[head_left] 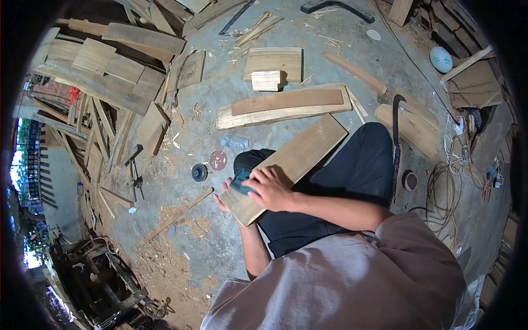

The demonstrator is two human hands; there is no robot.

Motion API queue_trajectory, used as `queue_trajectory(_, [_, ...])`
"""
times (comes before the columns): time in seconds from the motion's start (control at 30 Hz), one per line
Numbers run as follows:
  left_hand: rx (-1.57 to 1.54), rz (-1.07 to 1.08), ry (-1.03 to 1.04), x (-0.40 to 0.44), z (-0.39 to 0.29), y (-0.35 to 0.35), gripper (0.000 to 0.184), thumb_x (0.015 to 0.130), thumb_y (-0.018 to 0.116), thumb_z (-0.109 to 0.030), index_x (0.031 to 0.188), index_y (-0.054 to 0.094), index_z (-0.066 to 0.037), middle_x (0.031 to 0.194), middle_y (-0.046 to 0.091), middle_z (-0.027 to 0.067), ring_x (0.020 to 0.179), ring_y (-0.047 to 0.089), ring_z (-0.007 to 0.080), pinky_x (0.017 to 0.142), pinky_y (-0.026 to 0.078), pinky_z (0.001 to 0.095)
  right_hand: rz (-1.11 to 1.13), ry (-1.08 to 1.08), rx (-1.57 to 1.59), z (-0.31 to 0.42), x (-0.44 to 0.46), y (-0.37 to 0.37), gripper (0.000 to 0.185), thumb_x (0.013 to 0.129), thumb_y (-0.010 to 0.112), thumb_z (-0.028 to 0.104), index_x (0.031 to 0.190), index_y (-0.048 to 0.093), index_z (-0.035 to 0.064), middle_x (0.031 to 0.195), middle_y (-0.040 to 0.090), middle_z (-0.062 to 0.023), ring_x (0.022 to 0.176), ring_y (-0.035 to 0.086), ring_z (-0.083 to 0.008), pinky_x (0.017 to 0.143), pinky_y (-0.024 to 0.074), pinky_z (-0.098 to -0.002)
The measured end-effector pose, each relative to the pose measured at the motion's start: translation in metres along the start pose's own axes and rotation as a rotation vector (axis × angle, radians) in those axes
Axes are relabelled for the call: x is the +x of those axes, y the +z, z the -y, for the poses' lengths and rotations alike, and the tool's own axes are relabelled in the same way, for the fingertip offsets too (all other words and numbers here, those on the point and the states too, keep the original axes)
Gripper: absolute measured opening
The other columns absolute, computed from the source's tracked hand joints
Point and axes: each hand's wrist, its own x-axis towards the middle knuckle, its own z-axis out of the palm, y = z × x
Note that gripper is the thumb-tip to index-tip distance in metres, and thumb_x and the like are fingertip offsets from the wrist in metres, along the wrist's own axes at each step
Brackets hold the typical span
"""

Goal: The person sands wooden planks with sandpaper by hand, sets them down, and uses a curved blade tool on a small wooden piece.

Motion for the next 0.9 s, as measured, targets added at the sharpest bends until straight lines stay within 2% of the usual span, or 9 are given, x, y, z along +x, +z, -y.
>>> queue_trajectory(0.03, [-0.027, 0.075, -0.004, 0.003, -0.001, 0.006, 0.053, 0.095, 0.043, -0.059, 0.099, 0.06, -0.009, 0.101, 0.058, 0.0084, 0.104, 0.052, 0.0283, 0.103, 0.037, 0.0479, -0.009, 0.012, -0.025, -0.009, -0.001, -0.003, 0.029, 0.088, 0.065, 0.021, 0.115, 0.061, 0.0107, 0.107, 0.05, -0.0105, 0.104, 0.046, -0.0308, 0.093, 0.0351, -0.046])
queue_trajectory(0.07, [-0.04, -0.044, 0.025, 0.004, 0.001, 0.012, 0.049, 0.095, 0.044, -0.057, 0.09, 0.055, -0.01, 0.093, 0.054, 0.007, 0.096, 0.05, 0.0254, 0.1, 0.037, 0.0466, -0.023, 0.03, -0.048, -0.019, -0.002, -0.007, 0.029, 0.088, 0.064, 0.022, 0.116, 0.062, 0.0116, 0.107, 0.051, -0.0101, 0.104, 0.047, -0.0304, 0.093, 0.0344, -0.0459])
queue_trajectory(0.17, [-0.116, 0.143, 0.025, 0.006, 0.007, 0.015, 0.05, 0.096, 0.042, -0.056, 0.087, 0.051, -0.008, 0.095, 0.051, 0.0063, 0.097, 0.048, 0.0233, 0.102, 0.035, 0.0439, -0.05, 0.147, -0.134, -0.053, -0.005, -0.018, 0.029, 0.089, 0.064, 0.023, 0.117, 0.061, 0.0145, 0.11, 0.051, -0.0092, 0.106, 0.047, -0.0305, 0.093, 0.0331, -0.047])
queue_trajectory(0.33, [-0.142, 0.121, 0.023, 0.003, 0.009, 0.021, 0.047, 0.096, 0.041, -0.056, 0.084, 0.05, -0.011, 0.089, 0.051, 0.0041, 0.095, 0.047, 0.0225, 0.103, 0.034, 0.0445, -0.068, 0.297, -0.33, -0.115, -0.01, -0.05, 0.027, 0.091, 0.061, 0.024, 0.116, 0.058, 0.0143, 0.113, 0.05, -0.0113, 0.109, 0.046, -0.0329, 0.092, 0.0336, -0.0495])
queue_trajectory(0.5, [-0.119, 0.104, 0.035, 0.003, 0.01, 0.026, 0.046, 0.095, 0.044, -0.056, 0.083, 0.05, -0.012, 0.088, 0.051, 0.0036, 0.092, 0.048, 0.0221, 0.102, 0.035, 0.0448, -0.069, 0.345, -0.596, -0.188, -0.022, -0.077, 0.023, 0.092, 0.057, 0.023, 0.112, 0.058, 0.0122, 0.113, 0.053, -0.0128, 0.106, 0.05, -0.0347, 0.089, 0.0402, -0.0506])
queue_trajectory(0.57, [-0.09, 0.113, 0.036, 0.003, 0.009, 0.023, 0.046, 0.095, 0.044, -0.057, 0.083, 0.05, -0.012, 0.088, 0.051, 0.0039, 0.092, 0.048, 0.0224, 0.103, 0.035, 0.045, 0.091, 0.535, -0.704, -0.192, -0.018, -0.1, 0.023, 0.091, 0.057, 0.018, 0.113, 0.057, 0.0106, 0.113, 0.056, -0.0144, 0.105, 0.057, -0.0367, 0.088, 0.0457, -0.0511])
queue_trajectory(0.63, [-0.077, 0.119, 0.031, 0.005, 0.008, 0.019, 0.047, 0.094, 0.044, -0.057, 0.083, 0.05, -0.012, 0.089, 0.051, 0.0043, 0.093, 0.048, 0.0226, 0.103, 0.035, 0.0451, 0.077, 0.753, -0.638, -0.203, -0.018, -0.103, 0.024, 0.091, 0.056, 0.017, 0.115, 0.057, 0.0115, 0.116, 0.056, -0.0149, 0.108, 0.057, -0.0374, 0.091, 0.0468, -0.0518])
queue_trajectory(0.8, [-0.022, 0.041, 0.031, 0.001, 0.008, 0.026, 0.048, 0.094, 0.043, -0.058, 0.082, 0.047, -0.012, 0.091, 0.052, 0.0057, 0.095, 0.048, 0.0234, 0.104, 0.034, 0.0455, -0.001, 0.882, -0.603, -0.233, -0.02, -0.105, 0.037, 0.09, 0.056, 0.014, 0.126, 0.055, 0.0199, 0.126, 0.049, -0.0117, 0.116, 0.053, -0.0386, 0.095, 0.0462, -0.0549])
queue_trajectory(0.9, [-0.024, 0.043, -0.002, 0.005, 0.002, 0.013, 0.053, 0.096, 0.039, -0.059, 0.086, 0.049, -0.007, 0.1, 0.054, 0.0111, 0.103, 0.048, 0.0287, 0.107, 0.033, 0.0494, -0.082, 1.0, -0.6, -0.245, -0.018, -0.106, 0.039, 0.093, 0.056, 0.017, 0.131, 0.053, 0.0234, 0.133, 0.047, -0.0094, 0.123, 0.048, -0.0388, 0.096, 0.0444, -0.0576])
